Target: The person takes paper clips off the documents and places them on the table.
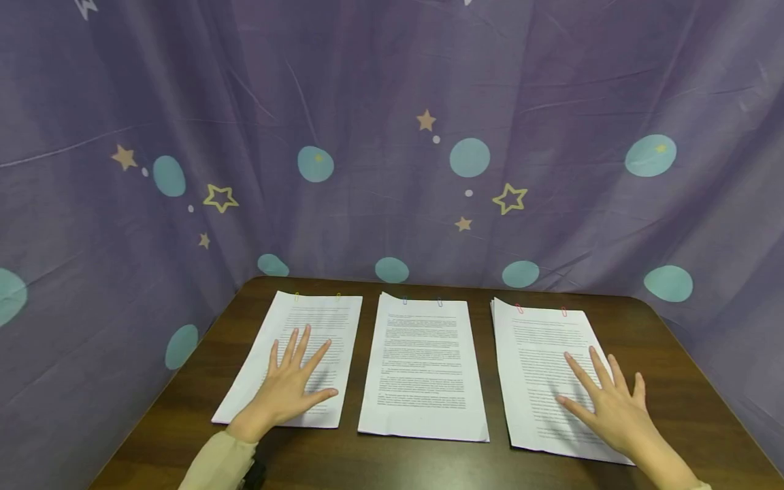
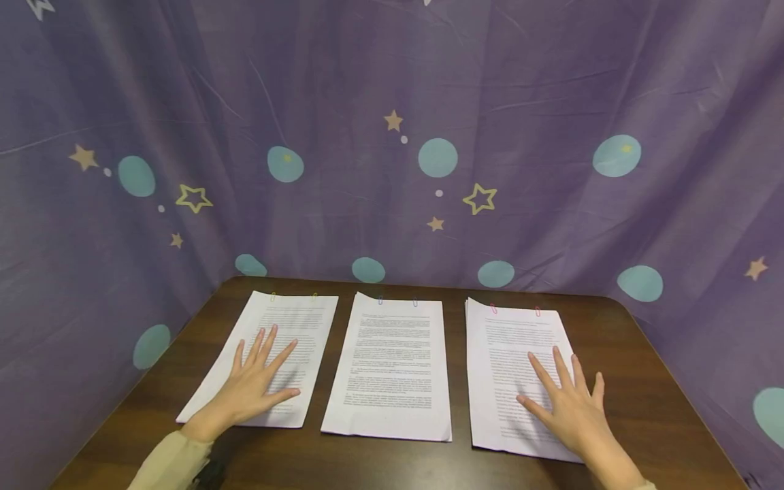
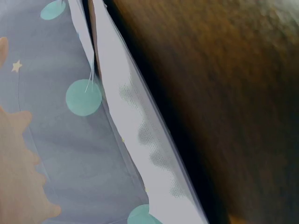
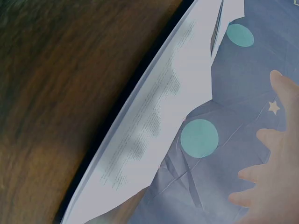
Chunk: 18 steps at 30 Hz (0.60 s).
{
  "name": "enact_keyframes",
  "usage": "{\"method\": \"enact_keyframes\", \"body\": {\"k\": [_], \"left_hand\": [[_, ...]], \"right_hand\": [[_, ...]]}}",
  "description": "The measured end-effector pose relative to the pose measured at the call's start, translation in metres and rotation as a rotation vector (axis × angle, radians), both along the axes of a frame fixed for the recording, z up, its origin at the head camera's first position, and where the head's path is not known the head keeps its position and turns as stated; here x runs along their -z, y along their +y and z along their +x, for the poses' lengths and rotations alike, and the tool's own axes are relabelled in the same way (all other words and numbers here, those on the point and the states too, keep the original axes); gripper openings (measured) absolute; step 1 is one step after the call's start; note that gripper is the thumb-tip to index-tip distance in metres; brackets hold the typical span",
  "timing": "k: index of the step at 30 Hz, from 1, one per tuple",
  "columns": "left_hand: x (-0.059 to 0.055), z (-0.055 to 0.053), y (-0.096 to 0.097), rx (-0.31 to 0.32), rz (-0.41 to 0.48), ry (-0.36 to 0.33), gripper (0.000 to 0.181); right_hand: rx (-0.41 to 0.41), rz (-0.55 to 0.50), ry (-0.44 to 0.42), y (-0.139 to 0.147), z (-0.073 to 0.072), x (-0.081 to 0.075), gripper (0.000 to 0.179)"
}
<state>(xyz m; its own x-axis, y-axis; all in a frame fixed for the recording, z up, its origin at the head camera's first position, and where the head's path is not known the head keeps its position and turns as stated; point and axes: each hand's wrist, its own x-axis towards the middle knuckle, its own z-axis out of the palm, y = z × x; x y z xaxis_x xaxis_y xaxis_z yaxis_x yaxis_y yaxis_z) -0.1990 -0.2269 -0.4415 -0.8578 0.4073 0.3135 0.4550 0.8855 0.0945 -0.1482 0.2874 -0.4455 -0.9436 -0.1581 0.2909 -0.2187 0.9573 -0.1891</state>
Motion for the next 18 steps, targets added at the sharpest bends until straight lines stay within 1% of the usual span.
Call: {"method": "enact_keyframes", "body": {"k": [6,10,13,18], "left_hand": [[0.002,0.001,-0.002,0.000,0.000,-0.011,0.079],[0.002,0.002,-0.005,-0.006,-0.011,-0.023,0.079],[0.002,0.002,-0.009,-0.010,-0.020,-0.014,0.078],[0.002,0.002,-0.018,-0.006,-0.008,0.013,0.075]], "right_hand": [[-0.012,0.003,-0.002,-0.004,-0.002,0.001,0.072],[-0.026,0.000,0.018,-0.010,-0.005,0.001,0.072],[-0.041,-0.009,0.030,-0.018,-0.009,0.000,0.071],[-0.082,-0.053,0.003,-0.039,-0.017,-0.004,0.069]]}}
